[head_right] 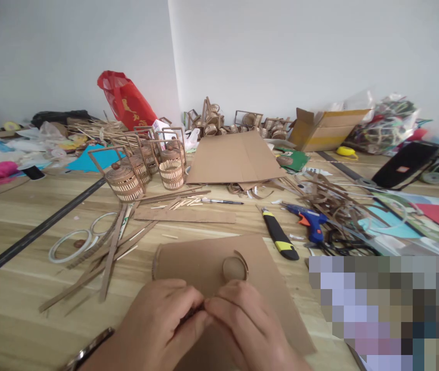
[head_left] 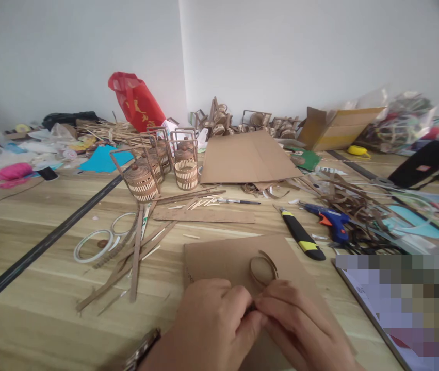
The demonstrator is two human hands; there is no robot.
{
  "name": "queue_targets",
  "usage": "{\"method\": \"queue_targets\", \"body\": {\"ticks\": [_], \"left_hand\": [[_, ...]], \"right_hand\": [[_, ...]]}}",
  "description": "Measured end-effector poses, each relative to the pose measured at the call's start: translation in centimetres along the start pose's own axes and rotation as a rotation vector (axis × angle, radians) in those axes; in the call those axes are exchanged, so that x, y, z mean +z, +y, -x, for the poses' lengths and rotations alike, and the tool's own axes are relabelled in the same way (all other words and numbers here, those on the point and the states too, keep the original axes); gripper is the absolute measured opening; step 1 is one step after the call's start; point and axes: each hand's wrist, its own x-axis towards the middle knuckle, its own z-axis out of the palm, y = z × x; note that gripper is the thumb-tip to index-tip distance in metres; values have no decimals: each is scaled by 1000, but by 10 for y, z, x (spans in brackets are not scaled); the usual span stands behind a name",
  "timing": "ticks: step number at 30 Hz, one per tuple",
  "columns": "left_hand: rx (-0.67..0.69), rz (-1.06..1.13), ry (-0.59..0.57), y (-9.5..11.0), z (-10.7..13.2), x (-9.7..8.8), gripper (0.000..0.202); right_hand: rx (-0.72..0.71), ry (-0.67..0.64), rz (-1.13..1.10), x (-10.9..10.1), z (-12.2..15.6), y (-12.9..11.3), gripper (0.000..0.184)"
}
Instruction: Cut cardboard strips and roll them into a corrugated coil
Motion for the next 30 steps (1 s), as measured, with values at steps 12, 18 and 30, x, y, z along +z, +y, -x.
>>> {"method": "queue_targets", "body": {"ticks": [12, 18, 30], "left_hand": [[-85, -71, -232, -1, -7, -10, 16], [-117, -259, -252, 2, -7, 4, 14], [85, 108, -236, -2, -4, -20, 11]], "right_hand": [[-75, -72, 90, -9, -2, 1, 18], [-185, -123, 344, -8, -3, -3, 36], [0, 79, -120, -2, -11, -6, 11]]}}
